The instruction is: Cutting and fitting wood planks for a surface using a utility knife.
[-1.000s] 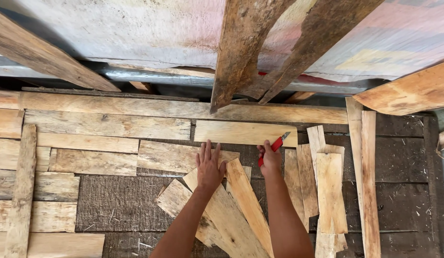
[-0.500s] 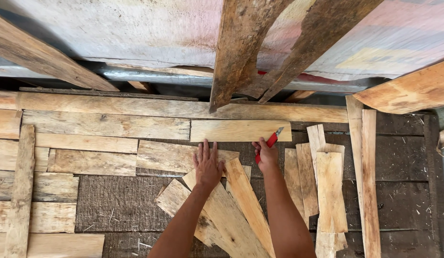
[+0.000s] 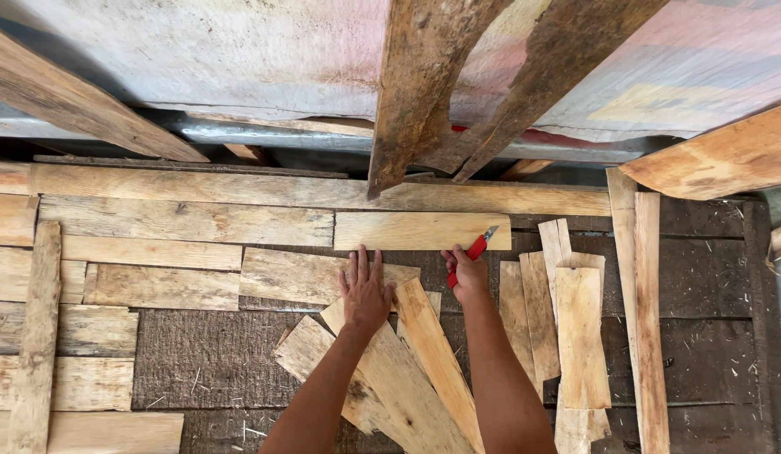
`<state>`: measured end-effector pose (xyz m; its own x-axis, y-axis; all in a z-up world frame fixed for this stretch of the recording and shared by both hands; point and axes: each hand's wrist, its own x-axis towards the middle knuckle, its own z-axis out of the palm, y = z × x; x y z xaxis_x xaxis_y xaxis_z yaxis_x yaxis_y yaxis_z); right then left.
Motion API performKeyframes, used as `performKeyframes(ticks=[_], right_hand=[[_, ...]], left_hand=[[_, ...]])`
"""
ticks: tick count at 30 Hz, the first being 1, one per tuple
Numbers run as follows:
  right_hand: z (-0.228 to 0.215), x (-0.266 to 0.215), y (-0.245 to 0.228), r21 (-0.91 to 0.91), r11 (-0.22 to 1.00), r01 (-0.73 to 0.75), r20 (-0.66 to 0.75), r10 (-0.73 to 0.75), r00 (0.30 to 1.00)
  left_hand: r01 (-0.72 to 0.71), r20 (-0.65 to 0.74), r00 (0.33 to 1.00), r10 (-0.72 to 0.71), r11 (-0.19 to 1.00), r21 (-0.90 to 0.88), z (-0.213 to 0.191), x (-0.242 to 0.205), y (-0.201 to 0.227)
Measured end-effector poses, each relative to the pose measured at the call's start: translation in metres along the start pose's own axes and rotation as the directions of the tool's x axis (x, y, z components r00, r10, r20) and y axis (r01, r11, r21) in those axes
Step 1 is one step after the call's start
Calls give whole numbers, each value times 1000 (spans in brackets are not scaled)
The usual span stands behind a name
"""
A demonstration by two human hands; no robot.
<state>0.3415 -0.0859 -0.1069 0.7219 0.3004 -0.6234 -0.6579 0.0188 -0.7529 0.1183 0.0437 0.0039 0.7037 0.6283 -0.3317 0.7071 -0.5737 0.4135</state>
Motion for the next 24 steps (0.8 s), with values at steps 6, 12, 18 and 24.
performKeyframes(ticks=[6,12,18,24], right_hand=[[-4,2,1,6,1000,2,-16,-2,1000],[3,-1,-1,-21,999,-36,-26,35,999],[16,-15,-17,-104,994,-40,-69,33,997],[17,-27,-28,-248,965,-84,-122,55,991]], left_hand=[[-34,-15,999,34,999,21,2,-1,-2],[-19,-2,1000,19,1000,16,-1,0,1],[1,20,1000,-2,1000,14,1,2,1],[10,15,1000,-11,999,35,5,3,0]])
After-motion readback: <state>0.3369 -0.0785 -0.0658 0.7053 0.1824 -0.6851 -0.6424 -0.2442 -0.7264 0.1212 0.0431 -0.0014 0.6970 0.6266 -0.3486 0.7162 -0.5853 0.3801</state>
